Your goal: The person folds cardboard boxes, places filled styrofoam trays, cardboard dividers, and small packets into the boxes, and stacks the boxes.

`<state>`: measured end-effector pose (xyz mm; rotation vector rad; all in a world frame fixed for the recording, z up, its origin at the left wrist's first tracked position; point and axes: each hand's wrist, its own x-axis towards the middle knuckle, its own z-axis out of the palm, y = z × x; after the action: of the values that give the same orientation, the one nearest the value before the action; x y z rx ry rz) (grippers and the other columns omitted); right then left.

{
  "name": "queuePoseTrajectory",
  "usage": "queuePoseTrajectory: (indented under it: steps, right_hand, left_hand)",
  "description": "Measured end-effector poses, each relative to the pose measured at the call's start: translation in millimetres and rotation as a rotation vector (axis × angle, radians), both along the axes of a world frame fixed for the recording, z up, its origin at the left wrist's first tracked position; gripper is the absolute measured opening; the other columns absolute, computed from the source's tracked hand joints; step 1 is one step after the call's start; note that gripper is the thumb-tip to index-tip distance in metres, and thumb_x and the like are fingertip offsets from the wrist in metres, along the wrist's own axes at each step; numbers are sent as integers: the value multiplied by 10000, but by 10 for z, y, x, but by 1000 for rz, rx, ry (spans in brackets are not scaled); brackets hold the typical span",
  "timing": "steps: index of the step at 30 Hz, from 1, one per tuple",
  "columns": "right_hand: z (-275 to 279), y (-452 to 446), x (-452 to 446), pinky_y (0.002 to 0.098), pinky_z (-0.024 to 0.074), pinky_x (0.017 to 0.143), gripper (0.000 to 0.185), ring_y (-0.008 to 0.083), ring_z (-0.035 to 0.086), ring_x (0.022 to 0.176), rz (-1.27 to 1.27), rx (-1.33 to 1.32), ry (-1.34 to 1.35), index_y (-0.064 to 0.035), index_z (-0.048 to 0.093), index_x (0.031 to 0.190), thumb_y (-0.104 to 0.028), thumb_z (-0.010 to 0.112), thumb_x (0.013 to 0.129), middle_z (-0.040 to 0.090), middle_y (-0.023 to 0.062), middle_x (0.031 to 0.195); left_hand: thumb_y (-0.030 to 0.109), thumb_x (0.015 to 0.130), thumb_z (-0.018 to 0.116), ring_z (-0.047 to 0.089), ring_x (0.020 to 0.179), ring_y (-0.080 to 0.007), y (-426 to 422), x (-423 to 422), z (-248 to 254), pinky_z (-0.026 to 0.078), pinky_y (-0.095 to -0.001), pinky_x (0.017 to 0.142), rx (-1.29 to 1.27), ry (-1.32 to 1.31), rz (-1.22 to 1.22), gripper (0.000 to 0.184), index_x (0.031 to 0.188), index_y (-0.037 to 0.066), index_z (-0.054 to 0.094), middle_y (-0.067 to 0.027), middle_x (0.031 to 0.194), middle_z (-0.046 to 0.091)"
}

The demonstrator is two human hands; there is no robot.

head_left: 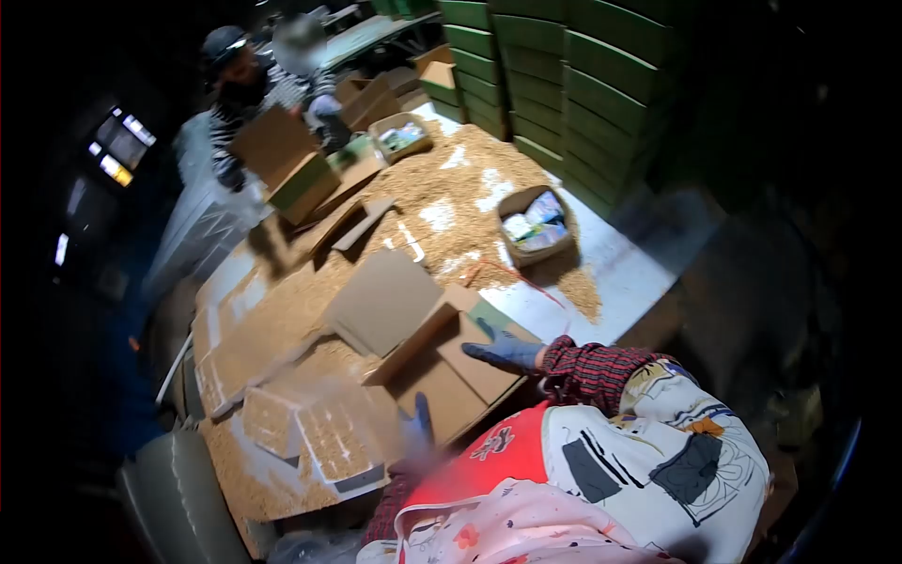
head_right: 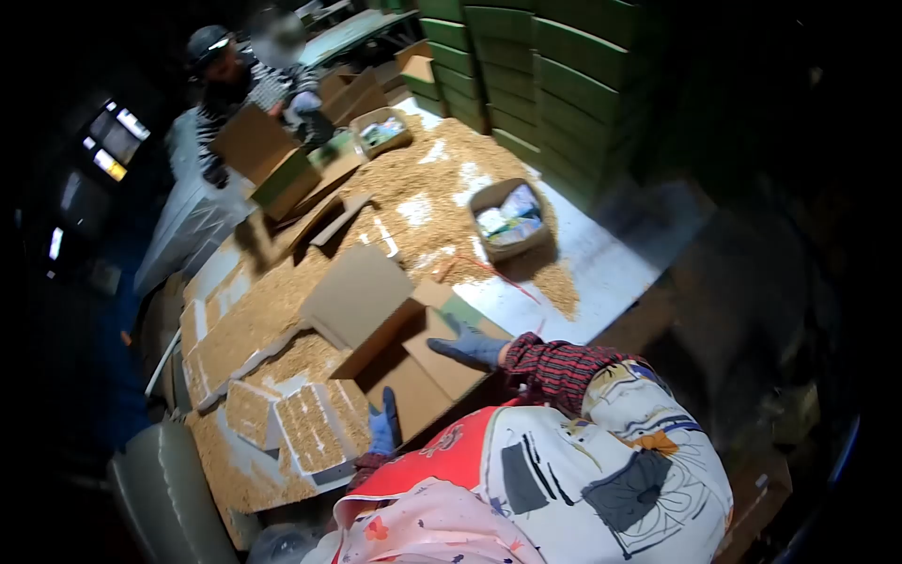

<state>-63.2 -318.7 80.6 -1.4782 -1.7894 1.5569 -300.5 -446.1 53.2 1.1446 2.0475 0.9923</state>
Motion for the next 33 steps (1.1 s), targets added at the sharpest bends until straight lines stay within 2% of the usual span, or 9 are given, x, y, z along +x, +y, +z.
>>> queuePoseTrajectory:
  steps: [3,8,10,14,19,21,25,30,33]
  right_hand:
    - [-355,-116,222,369,224,1142,1006,320,269,1399,-76,34,292,14,170,1483,-561,651,812,256,226,1513]
    - [-107,-296,1443,328,455,952,721,213,523,1161,-580,-28,713,-40,346,1429,-342,689,871,509,118,1316]
    - [-337,-370,2071,340,536,822,564,183,599,1028,-820,-51,866,-48,432,1360,-266,669,897,569,81,1213]
    - [-680,-424,2946,333,502,902,546,179,604,1032,-1172,-20,943,-3,500,1301,-372,615,915,605,72,1183]
    - [-1414,-269,3609,329,443,943,726,225,536,1131,-1246,96,468,52,440,1343,-499,594,896,521,117,1319]
    - [-1647,-205,3637,355,385,1005,776,247,485,1188,-1407,267,-58,32,408,1366,-544,589,879,467,119,1377]
    - [-1732,-658,3238,399,458,858,679,229,566,962,-1548,-247,680,-123,408,1393,-520,592,873,562,131,1148]
    - [-916,-530,1252,275,483,727,382,147,580,861,-749,-78,289,-36,574,1236,-178,645,889,620,77,999]
    - [-848,49,621,392,467,910,825,342,559,1115,-218,383,-287,36,388,1372,-427,727,780,529,244,1269]
  left_hand:
    - [499,910,581,594,951,-207,42,-46,-86,517,-324,769,-59,-583,-29,637,1260,-24,482,-122,1122,590]
    - [451,1000,403,506,1175,-210,433,-91,-247,392,-340,1020,54,-434,-628,572,1347,-2,436,-124,1239,554]
    - [428,994,433,503,1205,-235,474,325,195,396,-360,1026,40,-1028,-324,575,1373,-4,411,-130,1283,539]
    - [344,868,652,510,1193,-303,158,268,-139,404,-392,1008,118,73,-615,626,1355,13,440,-199,1305,515]
    - [613,714,684,327,1316,-422,-287,117,-524,232,-552,1074,-218,704,-608,943,1423,84,357,-229,1427,366]
    - [688,693,643,234,1353,-458,-408,73,-650,152,-599,1082,-311,672,-570,1016,1456,113,299,-234,1479,276]
    - [638,766,593,158,1393,-468,-514,-11,-678,94,-578,1125,-278,654,-392,958,1466,65,279,-253,1512,216]
    - [597,804,571,189,1384,-459,-562,-279,-876,143,-526,1132,-337,618,-2,966,1494,43,182,-294,1502,198]
    - [576,821,563,197,1377,-462,-529,-337,-853,176,-510,1129,-308,541,48,962,1495,27,152,-295,1502,194]
